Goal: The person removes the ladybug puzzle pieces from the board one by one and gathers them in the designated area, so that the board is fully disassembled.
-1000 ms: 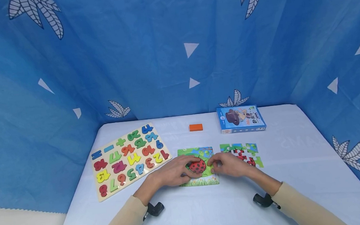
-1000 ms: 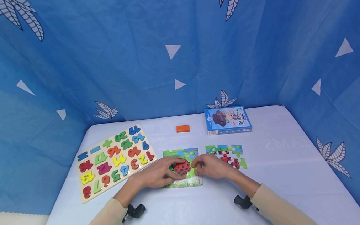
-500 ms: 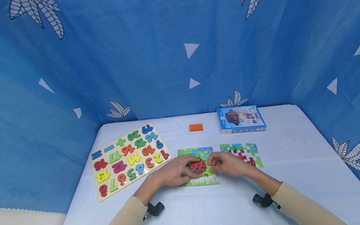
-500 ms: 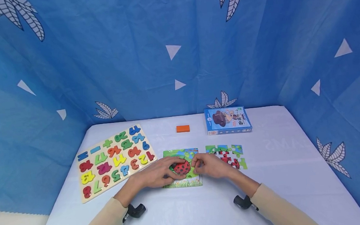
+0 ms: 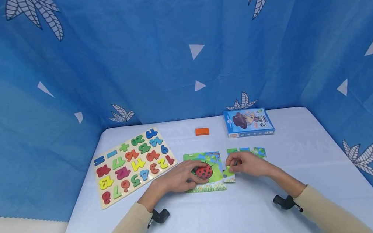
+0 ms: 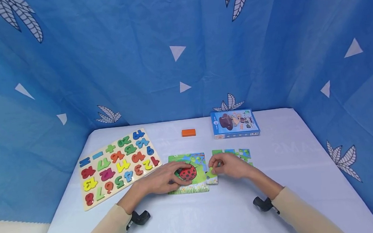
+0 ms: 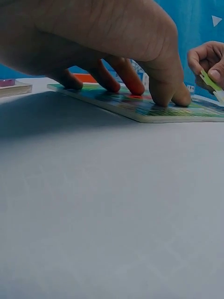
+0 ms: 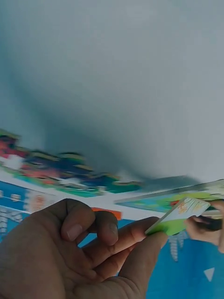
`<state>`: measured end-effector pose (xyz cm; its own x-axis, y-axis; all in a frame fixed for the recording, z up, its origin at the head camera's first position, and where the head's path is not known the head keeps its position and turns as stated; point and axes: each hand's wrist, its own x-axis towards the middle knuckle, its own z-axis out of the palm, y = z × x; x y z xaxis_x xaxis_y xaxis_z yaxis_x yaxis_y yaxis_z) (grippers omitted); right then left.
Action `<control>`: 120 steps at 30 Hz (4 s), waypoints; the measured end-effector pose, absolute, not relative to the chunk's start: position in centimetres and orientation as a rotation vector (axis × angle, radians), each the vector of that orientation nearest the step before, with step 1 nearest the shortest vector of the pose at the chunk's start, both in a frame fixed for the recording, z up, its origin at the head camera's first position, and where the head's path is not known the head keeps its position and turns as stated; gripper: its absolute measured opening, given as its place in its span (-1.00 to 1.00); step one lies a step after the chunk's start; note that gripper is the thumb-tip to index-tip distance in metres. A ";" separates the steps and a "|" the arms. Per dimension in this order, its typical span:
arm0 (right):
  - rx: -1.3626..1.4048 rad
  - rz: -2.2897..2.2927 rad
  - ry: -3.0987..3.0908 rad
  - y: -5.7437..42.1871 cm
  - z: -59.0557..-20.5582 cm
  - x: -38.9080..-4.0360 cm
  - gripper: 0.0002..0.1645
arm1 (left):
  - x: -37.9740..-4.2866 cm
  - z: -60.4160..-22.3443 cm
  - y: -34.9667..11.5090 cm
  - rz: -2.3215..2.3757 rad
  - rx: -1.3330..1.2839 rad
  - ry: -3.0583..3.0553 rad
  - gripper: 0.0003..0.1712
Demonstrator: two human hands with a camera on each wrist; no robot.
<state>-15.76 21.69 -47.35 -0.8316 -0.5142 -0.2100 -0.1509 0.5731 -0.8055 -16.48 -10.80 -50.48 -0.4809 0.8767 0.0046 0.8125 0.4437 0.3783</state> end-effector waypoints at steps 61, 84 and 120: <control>-0.251 -0.793 2.401 31.7 -47.1 -14.8 -0.82 | -16.5 -50.5 -10.9 0.493 1.485 2.500 -0.56; -0.734 -0.918 2.384 22.1 -46.3 -15.2 -0.91 | -15.3 -49.8 -10.7 0.374 1.345 2.629 -0.35; -0.883 -0.826 2.456 14.4 -48.6 -14.1 -0.61 | -15.5 -49.8 -11.0 0.378 1.309 2.668 -0.19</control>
